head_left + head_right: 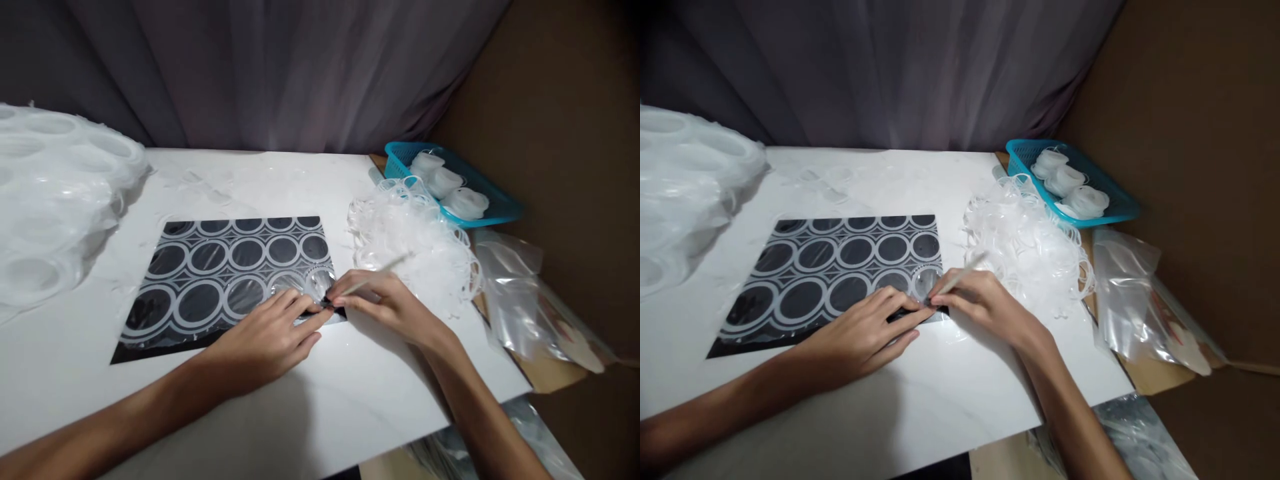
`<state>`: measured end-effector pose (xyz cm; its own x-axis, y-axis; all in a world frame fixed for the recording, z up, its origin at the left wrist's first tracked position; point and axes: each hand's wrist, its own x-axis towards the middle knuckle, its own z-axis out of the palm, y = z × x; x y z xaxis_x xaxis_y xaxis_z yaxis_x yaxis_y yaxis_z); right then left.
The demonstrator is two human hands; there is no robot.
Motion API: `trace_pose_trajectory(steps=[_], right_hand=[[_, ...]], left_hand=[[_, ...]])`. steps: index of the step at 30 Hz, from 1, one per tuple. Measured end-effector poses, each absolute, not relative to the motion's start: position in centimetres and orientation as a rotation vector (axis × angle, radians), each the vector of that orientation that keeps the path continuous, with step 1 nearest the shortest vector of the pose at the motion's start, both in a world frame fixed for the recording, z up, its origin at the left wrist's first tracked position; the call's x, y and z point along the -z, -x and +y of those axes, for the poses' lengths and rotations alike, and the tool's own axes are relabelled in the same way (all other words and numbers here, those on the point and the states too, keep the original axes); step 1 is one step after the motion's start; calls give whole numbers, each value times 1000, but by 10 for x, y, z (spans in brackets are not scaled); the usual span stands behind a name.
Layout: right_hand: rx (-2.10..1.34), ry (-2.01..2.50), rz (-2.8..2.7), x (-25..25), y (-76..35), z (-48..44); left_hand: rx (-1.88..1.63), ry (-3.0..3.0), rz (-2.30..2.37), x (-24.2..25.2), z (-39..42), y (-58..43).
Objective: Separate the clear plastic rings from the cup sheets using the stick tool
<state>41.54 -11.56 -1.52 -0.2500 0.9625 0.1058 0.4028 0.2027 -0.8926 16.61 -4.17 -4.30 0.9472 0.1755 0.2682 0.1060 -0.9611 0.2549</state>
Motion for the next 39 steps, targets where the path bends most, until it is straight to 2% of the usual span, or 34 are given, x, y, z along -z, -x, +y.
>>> trace_pose_trajectory(steps=[6, 12, 16, 21, 25, 33, 39], right_hand=[[-595, 1213, -2064, 32, -412, -142], [-273, 1270, -2098, 33, -409, -119], [-155, 1263, -1906, 11, -411, -84], [-61, 1386, -1407, -7, -409, -61], [-214, 1477, -1183, 2, -396, -72], [-826, 1507, -1350, 30, -360, -97], [-1029, 1529, -1369, 32, -357, -94]], left_hand=[[-449, -2935, 209, 43, -43, -168], [-415, -2853, 220, 42, -42, -166], [-327, -2748, 258, 41, -42, -164], [-333, -2699, 278, 37, -45, -162], [-325, -2780, 272, 31, -51, -153], [-627, -3058, 557, 46, -66, -120], [-699, -3060, 717, 52, -74, -115]])
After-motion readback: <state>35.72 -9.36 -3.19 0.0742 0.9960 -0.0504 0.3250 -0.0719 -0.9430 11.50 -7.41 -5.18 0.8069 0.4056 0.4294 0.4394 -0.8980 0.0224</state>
